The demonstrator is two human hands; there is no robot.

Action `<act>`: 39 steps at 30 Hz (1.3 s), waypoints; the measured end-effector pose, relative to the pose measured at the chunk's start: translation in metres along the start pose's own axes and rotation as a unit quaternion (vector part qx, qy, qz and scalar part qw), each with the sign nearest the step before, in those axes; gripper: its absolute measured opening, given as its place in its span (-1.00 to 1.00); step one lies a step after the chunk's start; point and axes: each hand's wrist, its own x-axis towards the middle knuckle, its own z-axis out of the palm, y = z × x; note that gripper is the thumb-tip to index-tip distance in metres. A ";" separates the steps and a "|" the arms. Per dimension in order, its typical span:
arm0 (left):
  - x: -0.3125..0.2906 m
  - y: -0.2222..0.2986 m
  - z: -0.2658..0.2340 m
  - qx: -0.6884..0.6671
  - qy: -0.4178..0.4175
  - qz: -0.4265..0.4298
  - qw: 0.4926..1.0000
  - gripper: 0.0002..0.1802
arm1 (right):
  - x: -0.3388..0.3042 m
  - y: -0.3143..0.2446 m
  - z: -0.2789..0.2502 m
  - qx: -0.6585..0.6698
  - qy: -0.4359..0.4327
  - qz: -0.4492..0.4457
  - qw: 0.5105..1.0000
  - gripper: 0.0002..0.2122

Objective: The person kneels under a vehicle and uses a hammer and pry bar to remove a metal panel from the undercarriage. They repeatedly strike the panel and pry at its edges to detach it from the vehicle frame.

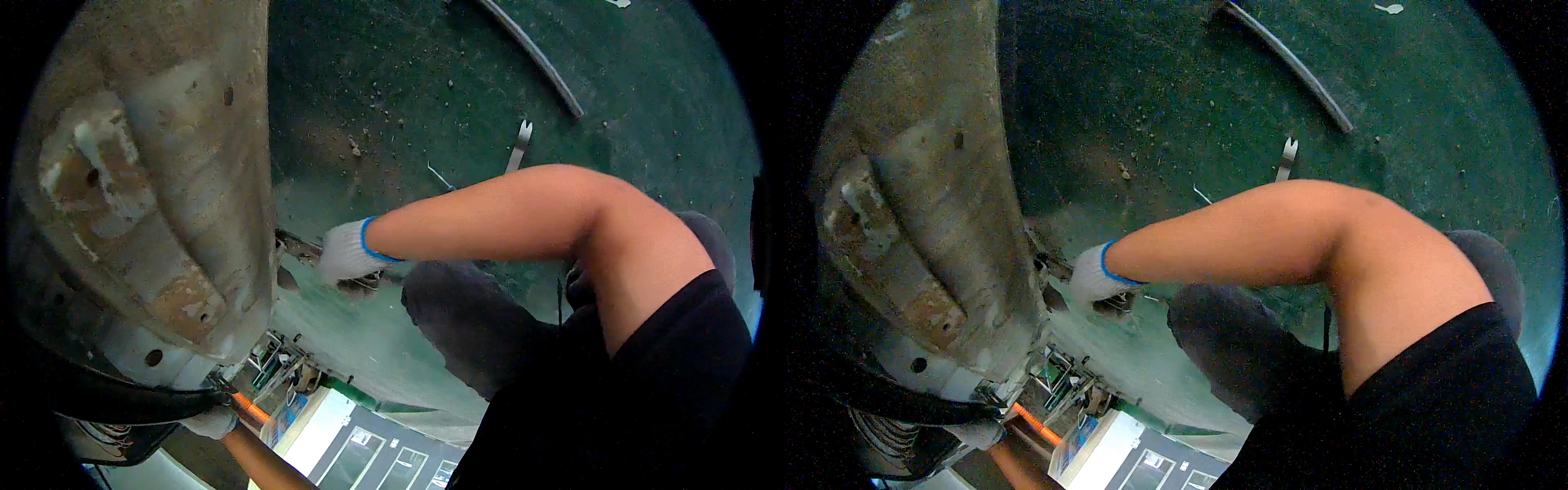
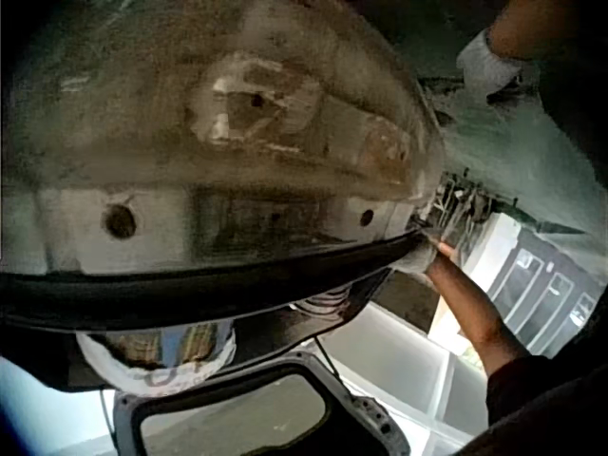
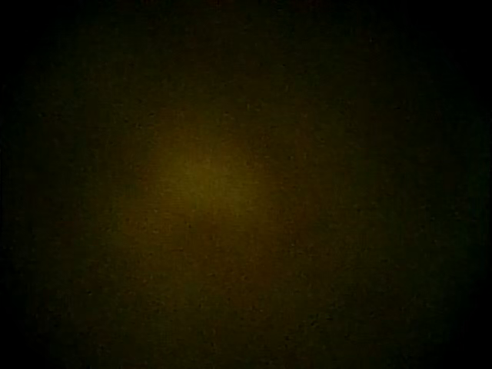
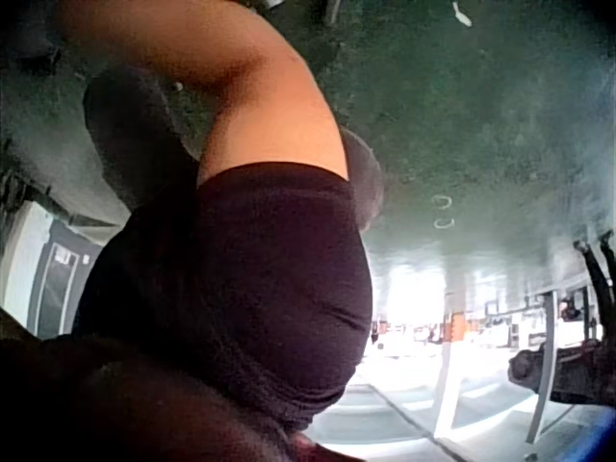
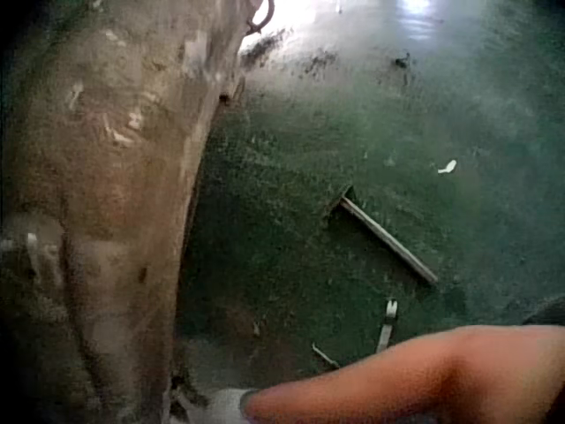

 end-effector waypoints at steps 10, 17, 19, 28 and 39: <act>-0.010 -0.047 0.001 0.039 0.028 0.118 0.992 -0.31 | 0.080 0.038 0.133 0.186 0.352 0.068 0.915 -0.68; 0.004 0.017 0.010 0.169 0.007 0.045 0.985 -0.13 | 0.050 0.032 0.080 0.167 0.104 0.110 0.974 -0.69; 0.005 0.008 0.004 0.183 0.008 0.149 0.972 -0.14 | 0.017 0.021 0.035 0.076 0.007 0.059 0.995 -0.74; -0.033 -0.089 -0.039 0.198 -0.050 0.168 0.964 -0.06 | -0.004 0.023 0.070 0.149 0.183 0.036 0.971 -0.71; 0.011 0.042 0.022 -0.182 0.047 -0.158 0.969 -0.29 | 0.213 0.078 0.120 0.062 0.214 0.094 0.970 -0.59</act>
